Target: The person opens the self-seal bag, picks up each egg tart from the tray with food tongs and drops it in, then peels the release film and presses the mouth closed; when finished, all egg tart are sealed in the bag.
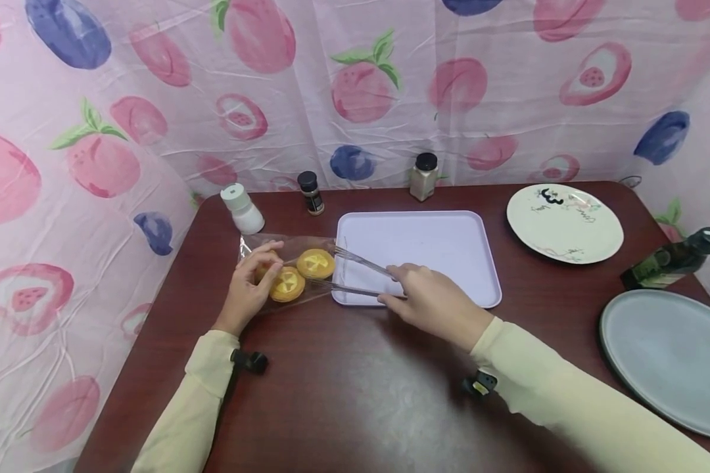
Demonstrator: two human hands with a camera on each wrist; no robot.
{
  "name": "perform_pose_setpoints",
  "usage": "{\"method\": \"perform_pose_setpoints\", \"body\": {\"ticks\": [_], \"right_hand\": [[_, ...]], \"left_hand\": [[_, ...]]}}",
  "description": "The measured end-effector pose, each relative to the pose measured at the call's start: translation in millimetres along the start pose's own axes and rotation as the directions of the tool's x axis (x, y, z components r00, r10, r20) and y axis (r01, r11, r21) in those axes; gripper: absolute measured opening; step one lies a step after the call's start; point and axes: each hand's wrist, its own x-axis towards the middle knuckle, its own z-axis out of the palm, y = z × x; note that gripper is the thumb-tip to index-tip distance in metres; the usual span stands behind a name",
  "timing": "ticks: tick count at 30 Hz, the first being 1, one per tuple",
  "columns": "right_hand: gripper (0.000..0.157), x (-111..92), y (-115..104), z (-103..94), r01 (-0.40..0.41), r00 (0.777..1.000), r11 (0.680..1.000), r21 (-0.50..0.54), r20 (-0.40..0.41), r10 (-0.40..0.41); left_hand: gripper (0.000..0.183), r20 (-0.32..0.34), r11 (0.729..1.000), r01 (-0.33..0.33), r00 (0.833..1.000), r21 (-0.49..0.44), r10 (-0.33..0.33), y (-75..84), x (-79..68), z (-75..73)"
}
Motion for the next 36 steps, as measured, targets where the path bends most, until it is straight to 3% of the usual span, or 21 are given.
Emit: {"method": "perform_pose_setpoints", "body": {"ticks": [5,13,20,23,28,32,34,36], "right_hand": [[0.039,9.4,-4.3,-3.0,-0.050,0.999,0.999,0.007,0.022,0.050],[0.037,9.7,-7.8,7.8,-0.033,0.997,0.999,-0.022,-0.075,0.031],[0.032,13.3,-3.3,12.3,-0.056,0.998,0.998,0.027,-0.030,0.057],[0.036,2.6,3.7,5.7,-0.065,0.997,0.997,0.050,-0.039,0.068],[0.044,-37.6,20.6,-12.2,-0.090,0.987,0.995,0.054,-0.131,0.096],[0.047,-74.2,39.1,-24.5,-0.198,0.951,0.978,0.068,-0.228,0.209],[0.049,-93.3,50.2,-27.1,-0.298,0.909,0.951,0.085,-0.280,0.310],[0.049,-113.3,61.4,-25.8,-0.407,0.850,0.907,0.109,-0.320,0.419]], "left_hand": [[0.004,0.009,1.000,0.012,1.000,0.005,-0.012,1.4,-0.6,0.0],[0.006,0.012,0.999,-0.023,1.000,-0.028,0.023,-0.5,0.9,3.2],[0.004,0.001,1.000,0.007,1.000,0.004,-0.007,-1.7,0.2,2.9],[0.005,-0.009,1.000,0.017,1.000,0.010,-0.017,-0.9,0.4,4.9],[0.005,-0.009,1.000,0.019,1.000,0.010,-0.019,2.4,1.5,6.5],[0.005,-0.020,0.999,0.017,1.000,0.030,-0.016,3.9,1.0,3.7],[0.005,-0.022,0.999,0.014,1.000,0.037,-0.013,4.1,0.6,2.7],[0.005,-0.020,0.999,0.018,1.000,0.037,-0.017,3.7,0.7,3.0]]}}
